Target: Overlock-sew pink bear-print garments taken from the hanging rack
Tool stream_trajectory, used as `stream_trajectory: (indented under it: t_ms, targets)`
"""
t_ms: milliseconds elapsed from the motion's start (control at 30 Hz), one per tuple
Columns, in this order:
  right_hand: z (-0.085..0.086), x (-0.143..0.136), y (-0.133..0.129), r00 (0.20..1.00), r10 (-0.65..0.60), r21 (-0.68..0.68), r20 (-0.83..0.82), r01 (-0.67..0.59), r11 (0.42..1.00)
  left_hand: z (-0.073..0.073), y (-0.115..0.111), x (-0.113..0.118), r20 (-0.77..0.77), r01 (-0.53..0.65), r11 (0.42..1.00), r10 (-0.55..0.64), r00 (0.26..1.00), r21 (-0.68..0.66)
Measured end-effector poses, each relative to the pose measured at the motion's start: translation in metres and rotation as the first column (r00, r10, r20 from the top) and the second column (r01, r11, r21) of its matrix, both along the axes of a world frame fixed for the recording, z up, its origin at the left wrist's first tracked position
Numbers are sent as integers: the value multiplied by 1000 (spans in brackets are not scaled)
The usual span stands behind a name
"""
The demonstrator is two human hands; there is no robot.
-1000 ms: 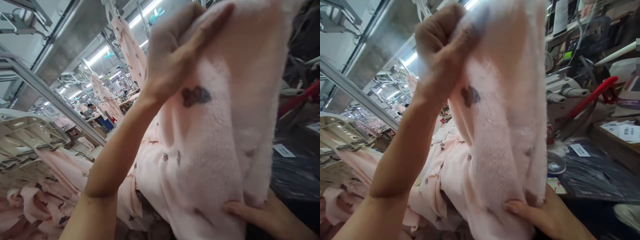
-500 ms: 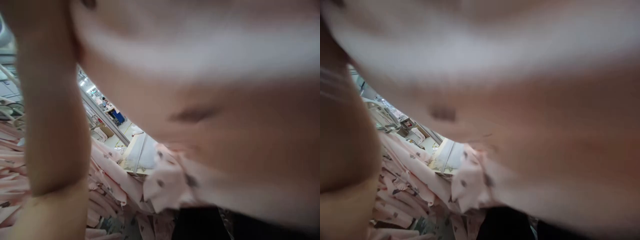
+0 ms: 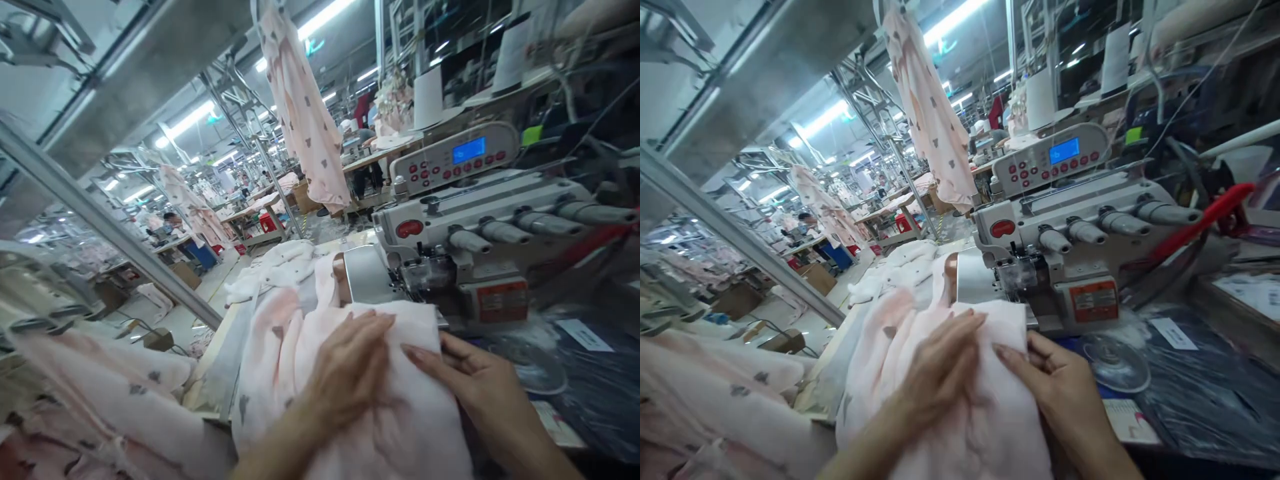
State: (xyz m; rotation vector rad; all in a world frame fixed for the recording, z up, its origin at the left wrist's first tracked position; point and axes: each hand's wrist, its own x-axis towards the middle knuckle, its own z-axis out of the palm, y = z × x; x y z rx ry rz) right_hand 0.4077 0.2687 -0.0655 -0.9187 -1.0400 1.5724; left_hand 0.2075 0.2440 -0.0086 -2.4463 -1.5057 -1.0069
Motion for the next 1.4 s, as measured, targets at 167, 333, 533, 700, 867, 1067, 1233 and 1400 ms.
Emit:
stream_trajectory:
  t_ms: [167, 333, 533, 700, 867, 1067, 1233, 1400]
  targets:
    - [-13, 7, -8, 960, 262, -141, -97, -273, 952, -10, 2, 26, -131, 60, 981, -86, 988, -186]
    - [-8, 7, 3, 987, -45, 14, 152, 43, 999, -1, 24, 27, -45, -11, 979, 2, 999, -205]
    - [-27, 10, -20, 988, -132, 62, 82, 127, 990, 2, 13, 18, 234, 126, 988, -101, 967, -92]
    - [-34, 12, -16, 974, 49, 397, 220, -136, 908, 22, 28, 19, 108, 334, 942, -335, 936, 24]
    - [-40, 14, -7, 978, 10, 390, 210, -93, 916, 13, 45, 26, 285, 227, 946, -157, 945, -230]
    - [-39, 12, -16, 973, 154, 322, 171, -203, 925, 8, 27, 14, 127, 64, 987, -45, 991, -150]
    - [-24, 3, -11, 954, 253, 273, 160, -289, 917, 18, 30, 18, -255, 29, 997, -10, 967, 70]
    - [-14, 2, -13, 955, -121, 611, 271, -74, 788, 28, 37, 22, -292, 54, 993, -22, 956, 104]
